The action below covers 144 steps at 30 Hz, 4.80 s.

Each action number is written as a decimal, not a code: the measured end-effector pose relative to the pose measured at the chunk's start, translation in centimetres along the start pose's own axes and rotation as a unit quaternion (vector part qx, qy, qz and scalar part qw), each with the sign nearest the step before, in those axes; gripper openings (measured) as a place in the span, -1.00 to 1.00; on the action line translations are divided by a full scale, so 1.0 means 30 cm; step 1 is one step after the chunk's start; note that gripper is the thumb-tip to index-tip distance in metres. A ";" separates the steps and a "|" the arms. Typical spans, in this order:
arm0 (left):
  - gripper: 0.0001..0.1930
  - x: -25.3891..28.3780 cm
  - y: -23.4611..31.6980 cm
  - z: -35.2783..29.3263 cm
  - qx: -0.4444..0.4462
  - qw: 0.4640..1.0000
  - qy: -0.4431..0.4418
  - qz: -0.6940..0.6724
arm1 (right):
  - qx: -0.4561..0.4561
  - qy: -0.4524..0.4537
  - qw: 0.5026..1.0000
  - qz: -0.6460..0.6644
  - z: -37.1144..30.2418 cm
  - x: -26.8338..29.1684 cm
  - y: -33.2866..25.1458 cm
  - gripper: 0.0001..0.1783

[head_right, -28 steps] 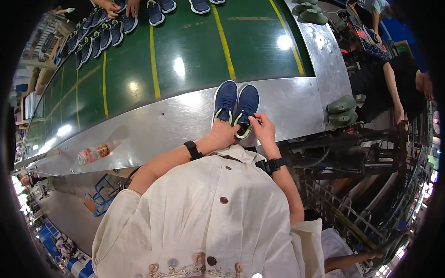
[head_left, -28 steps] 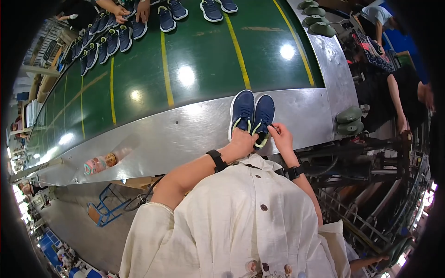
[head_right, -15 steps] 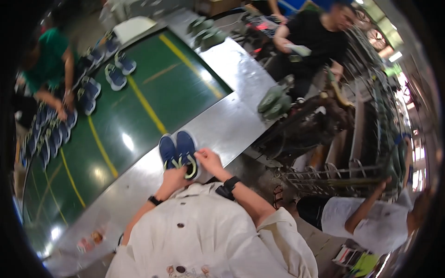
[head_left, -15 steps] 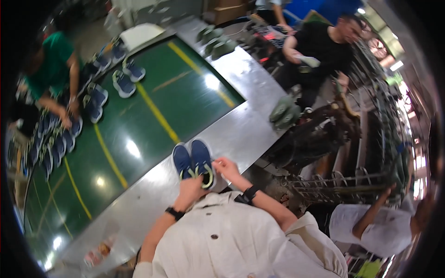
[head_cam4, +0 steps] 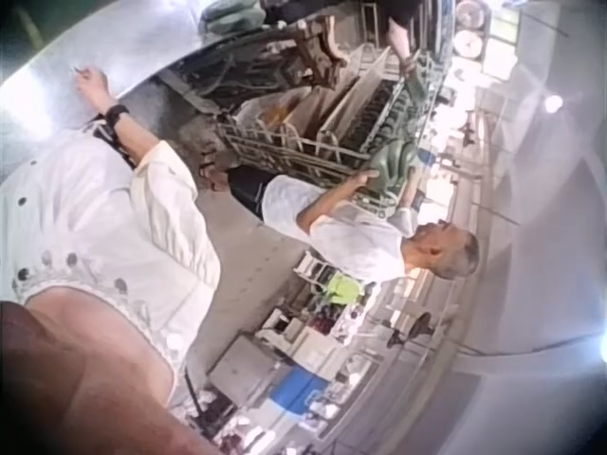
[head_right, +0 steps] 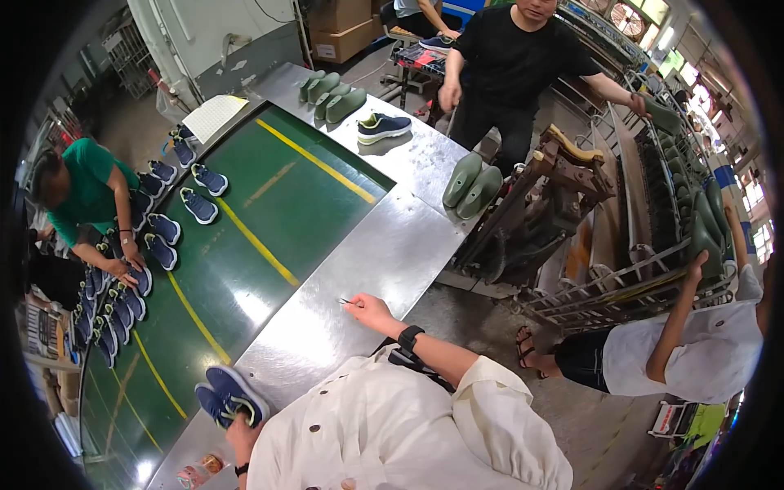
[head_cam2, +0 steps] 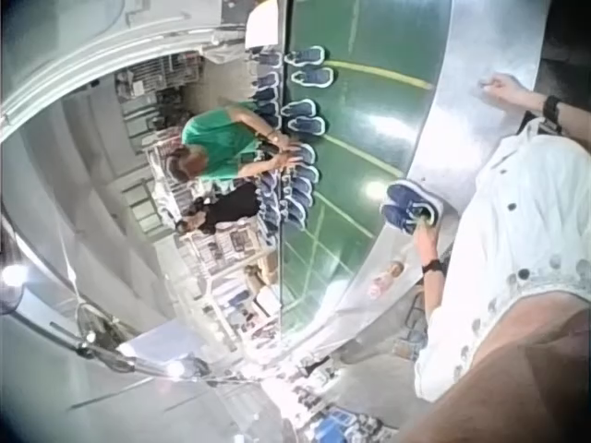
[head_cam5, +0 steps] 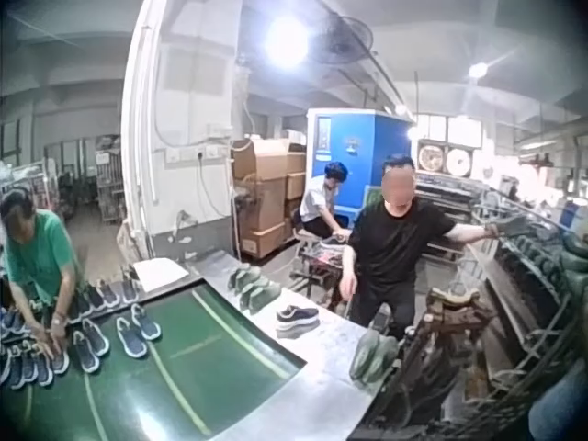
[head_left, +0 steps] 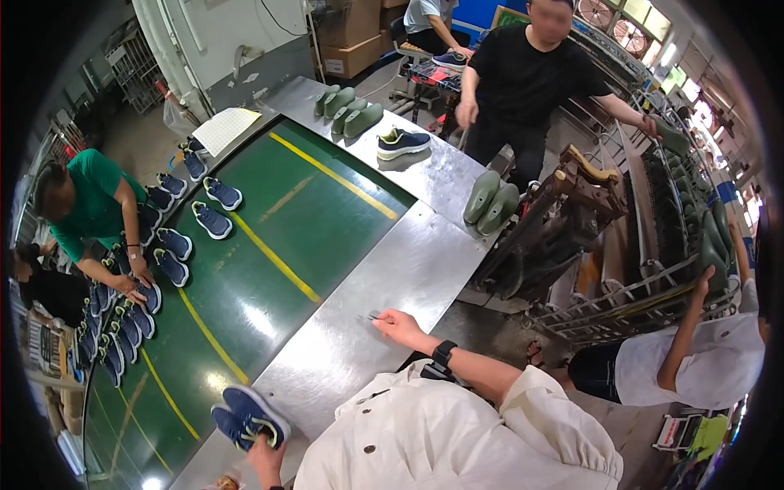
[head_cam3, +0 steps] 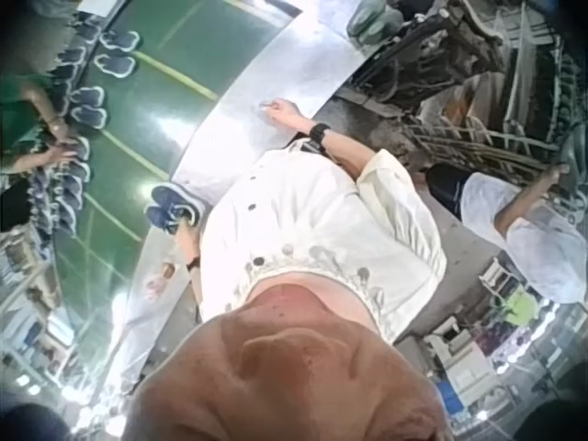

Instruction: Inspect shoes on a conveyor belt and workstation in a shoe manufacturing facility.

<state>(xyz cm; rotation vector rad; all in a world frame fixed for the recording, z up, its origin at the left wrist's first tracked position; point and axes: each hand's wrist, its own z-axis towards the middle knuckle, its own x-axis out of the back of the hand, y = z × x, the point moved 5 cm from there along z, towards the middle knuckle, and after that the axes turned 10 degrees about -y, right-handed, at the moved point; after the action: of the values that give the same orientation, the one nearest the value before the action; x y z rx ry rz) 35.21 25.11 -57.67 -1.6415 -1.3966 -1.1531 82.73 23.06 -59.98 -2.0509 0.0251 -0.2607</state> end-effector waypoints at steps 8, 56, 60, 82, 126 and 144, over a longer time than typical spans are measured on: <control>-0.40 -0.056 -0.212 -0.088 0.125 0.975 -0.123 -0.140 | 0.015 -0.071 0.997 -0.018 0.081 -0.090 0.022 -0.68; -0.77 1.146 1.313 -0.491 -0.919 0.312 -0.041 -0.237 | -0.071 0.018 0.997 0.003 -0.101 0.057 0.178 -0.62; -0.70 1.152 1.335 -0.504 -0.906 0.325 -0.048 -0.268 | -0.072 -0.008 0.997 0.004 -0.062 0.050 0.177 -0.63; -0.53 0.505 1.295 0.630 -0.435 0.876 -0.082 -0.189 | 0.009 -0.036 0.999 -0.002 0.375 0.209 -0.079 -0.59; -0.55 -0.067 0.943 0.580 -0.174 0.920 -0.328 -0.128 | 0.114 0.204 0.919 -0.318 0.976 1.011 -0.395 -0.75; -0.56 -0.029 0.990 0.574 -0.220 0.926 -0.272 -0.139 | -0.011 0.210 0.898 -0.386 0.620 0.995 -0.312 -0.53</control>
<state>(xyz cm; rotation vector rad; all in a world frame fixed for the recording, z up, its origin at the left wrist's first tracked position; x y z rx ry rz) 67.63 34.77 -63.56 -2.2614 -1.8603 -1.2957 114.65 39.86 -55.04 -1.8977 -0.5325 -1.1934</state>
